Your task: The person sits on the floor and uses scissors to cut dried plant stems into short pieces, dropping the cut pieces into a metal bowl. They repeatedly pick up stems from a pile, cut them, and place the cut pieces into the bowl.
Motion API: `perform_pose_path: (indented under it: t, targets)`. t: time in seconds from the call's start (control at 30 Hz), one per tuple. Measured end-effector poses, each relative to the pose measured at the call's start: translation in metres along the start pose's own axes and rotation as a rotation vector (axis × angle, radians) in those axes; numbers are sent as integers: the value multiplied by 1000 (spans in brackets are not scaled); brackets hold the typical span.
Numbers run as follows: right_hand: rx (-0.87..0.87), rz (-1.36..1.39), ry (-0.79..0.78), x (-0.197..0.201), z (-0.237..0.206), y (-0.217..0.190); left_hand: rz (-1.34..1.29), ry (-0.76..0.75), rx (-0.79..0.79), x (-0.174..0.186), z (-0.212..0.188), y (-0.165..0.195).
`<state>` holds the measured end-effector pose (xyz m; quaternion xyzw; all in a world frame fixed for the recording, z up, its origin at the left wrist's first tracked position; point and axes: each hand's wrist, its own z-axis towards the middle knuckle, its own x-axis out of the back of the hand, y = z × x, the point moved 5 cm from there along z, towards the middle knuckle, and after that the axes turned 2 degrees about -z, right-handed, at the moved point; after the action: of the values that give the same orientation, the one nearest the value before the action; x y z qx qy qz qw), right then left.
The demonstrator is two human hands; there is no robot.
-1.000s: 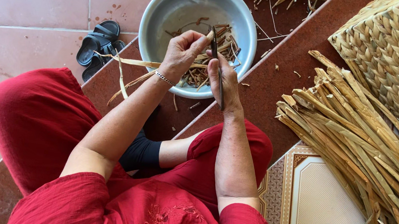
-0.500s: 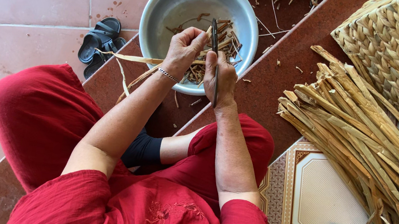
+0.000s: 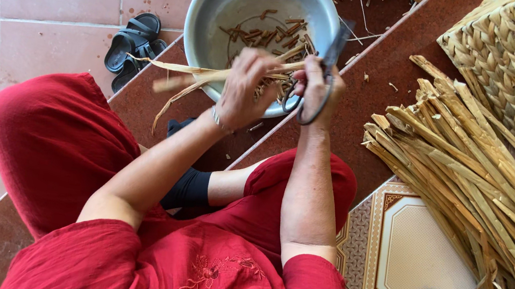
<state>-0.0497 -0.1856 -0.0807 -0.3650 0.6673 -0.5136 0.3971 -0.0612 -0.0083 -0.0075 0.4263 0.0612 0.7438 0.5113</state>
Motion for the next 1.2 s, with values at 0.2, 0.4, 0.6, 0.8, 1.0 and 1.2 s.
perform_pose_path:
  t: [0.2, 0.4, 0.6, 0.8, 1.0, 1.2]
  targets:
    - [-178, 221, 59, 27, 11, 5, -737, -174, 991, -12, -65, -55]
    - [-83, -68, -43, 35, 17, 7, -1248, 915, 1297, 59, -72, -187]
    - [-90, -659, -19, 43, 23, 17, -933, 1064, 1166, 118, -67, -222]
    - [-133, -793, -285, 13, 6, 23, -442, 230, 811, 56, -32, -171]
    - [29, -638, -572, -28, -13, 8, -36, -215, 673, 23, -18, -115]
    - [41, -729, -565, -38, -24, -6, 145, -419, 638, 8, -6, -93]
